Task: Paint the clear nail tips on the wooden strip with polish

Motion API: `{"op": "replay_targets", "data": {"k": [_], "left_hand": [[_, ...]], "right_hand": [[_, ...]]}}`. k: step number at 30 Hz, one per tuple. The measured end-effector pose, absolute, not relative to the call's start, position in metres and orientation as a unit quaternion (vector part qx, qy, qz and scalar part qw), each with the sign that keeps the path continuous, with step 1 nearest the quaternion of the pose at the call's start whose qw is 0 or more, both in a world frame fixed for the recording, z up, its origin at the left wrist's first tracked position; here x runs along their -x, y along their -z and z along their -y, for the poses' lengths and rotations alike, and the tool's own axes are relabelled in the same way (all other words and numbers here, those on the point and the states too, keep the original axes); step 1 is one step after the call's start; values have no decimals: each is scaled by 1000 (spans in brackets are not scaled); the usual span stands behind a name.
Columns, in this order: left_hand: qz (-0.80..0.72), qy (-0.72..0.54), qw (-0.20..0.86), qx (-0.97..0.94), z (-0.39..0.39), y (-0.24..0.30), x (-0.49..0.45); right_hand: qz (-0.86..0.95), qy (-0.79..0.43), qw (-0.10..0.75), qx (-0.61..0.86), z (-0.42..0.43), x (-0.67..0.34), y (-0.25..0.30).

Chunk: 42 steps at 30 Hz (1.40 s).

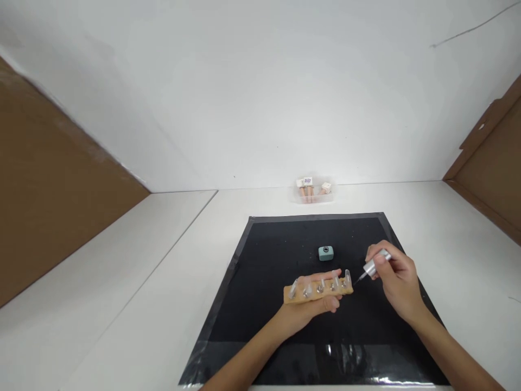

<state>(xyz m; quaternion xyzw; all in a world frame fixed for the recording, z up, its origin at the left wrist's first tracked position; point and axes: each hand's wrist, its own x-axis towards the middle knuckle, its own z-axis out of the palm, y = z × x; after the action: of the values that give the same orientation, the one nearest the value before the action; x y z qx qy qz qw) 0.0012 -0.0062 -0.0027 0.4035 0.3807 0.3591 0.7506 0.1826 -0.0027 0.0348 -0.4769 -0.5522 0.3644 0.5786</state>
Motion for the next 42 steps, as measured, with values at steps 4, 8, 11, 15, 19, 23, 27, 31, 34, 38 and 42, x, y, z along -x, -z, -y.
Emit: {"op": "replay_targets", "data": {"k": [4, 8, 11, 15, 19, 23, 27, 31, 34, 38, 42], "left_hand": [[-367, -362, 747, -419, 8, 5, 1], [-360, -366, 735, -443, 9, 4, 1], [-349, -343, 732, -473, 8, 4, 1], [-333, -333, 728, -498, 7, 6, 2], [-330, -332, 742, -481, 8, 8, 3], [-347, -323, 757, -448, 8, 4, 3], [-343, -327, 764, -439, 7, 2, 0], [-326, -332, 772, -432, 8, 6, 0], [-321, -331, 779, -425, 8, 8, 2], [-320, -330, 779, -428, 7, 8, 2], [-324, -328, 775, -431, 7, 6, 0]], "right_hand": [[593, -330, 563, 472, 5, -178, -37], [618, -306, 548, 473, 4, -176, -39], [645, -278, 533, 472, 3, -177, -39], [633, -235, 542, 500, 1, -177, -36], [604, -221, 557, 525, 0, -177, -35], [644, -260, 549, 465, 1, -177, -39], [667, -268, 521, 461, 1, -177, -40], [620, -234, 533, 526, 0, -178, -36], [592, -238, 543, 545, -1, -179, -33], [614, -296, 527, 508, 0, -179, -34], [644, -306, 497, 495, 0, -178, -35]]}}
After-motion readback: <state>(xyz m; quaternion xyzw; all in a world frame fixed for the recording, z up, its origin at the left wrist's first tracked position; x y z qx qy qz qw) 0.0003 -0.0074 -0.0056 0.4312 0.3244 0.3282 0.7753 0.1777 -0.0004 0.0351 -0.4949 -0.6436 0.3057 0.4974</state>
